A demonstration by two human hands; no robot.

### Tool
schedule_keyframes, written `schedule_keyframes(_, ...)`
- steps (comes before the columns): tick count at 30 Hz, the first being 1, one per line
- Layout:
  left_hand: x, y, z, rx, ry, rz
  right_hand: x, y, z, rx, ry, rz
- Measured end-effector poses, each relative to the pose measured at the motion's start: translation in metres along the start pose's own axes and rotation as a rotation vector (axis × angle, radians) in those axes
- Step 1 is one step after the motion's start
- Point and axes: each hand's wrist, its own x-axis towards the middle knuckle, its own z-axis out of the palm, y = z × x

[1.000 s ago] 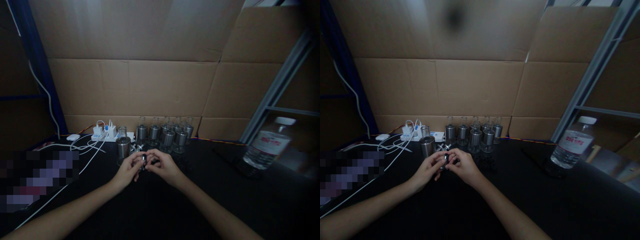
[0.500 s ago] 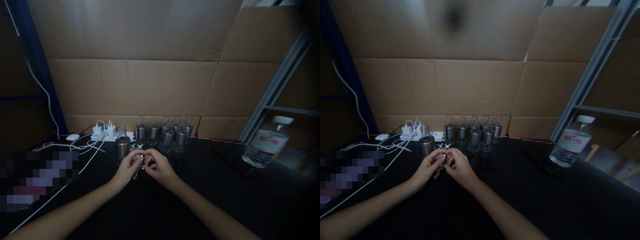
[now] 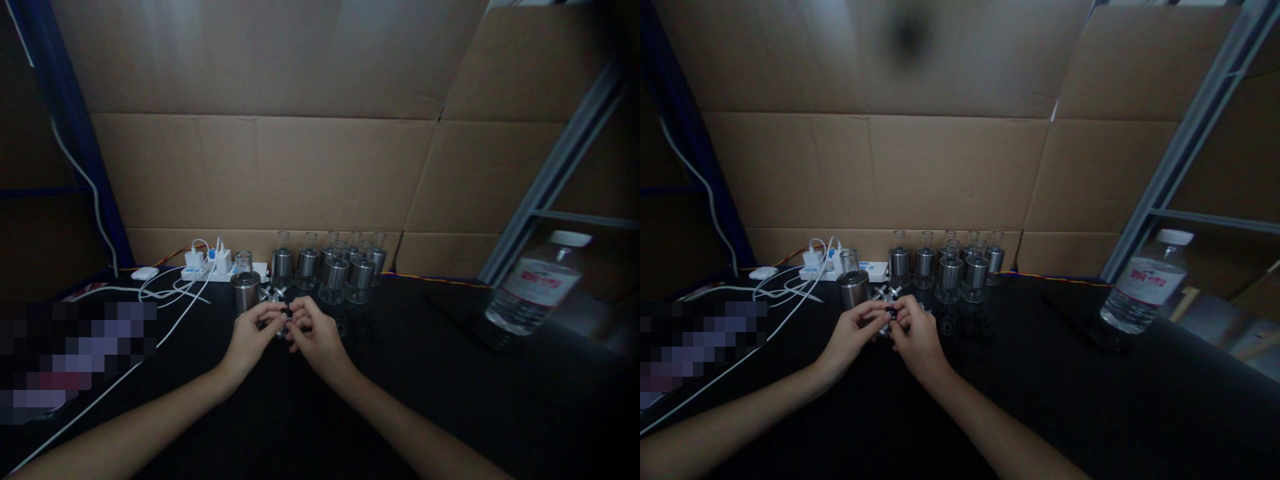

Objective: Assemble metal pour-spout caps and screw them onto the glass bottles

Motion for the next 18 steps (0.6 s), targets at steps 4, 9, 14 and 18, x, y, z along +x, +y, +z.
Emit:
schedule_keyframes(4,-0.0001,0.0003,0.0002,-0.001,0.016,0.006,0.0004,-0.0006,-0.0023,0.015,-0.021,-0.009)
schedule_keyframes(9,-0.0007,0.0020,0.0001,0.051,0.054,0.050,0.0015,-0.0020,-0.0040,0.056,-0.060,-0.025)
schedule_keyframes(14,-0.0012,0.0033,-0.0005,0.062,0.063,0.042,0.0020,0.0009,-0.0050,0.094,-0.089,-0.004)
schedule_keyframes(18,-0.0016,0.0017,-0.0009,0.043,0.056,-0.002,0.0015,0.0005,-0.0051,0.147,-0.104,0.031)
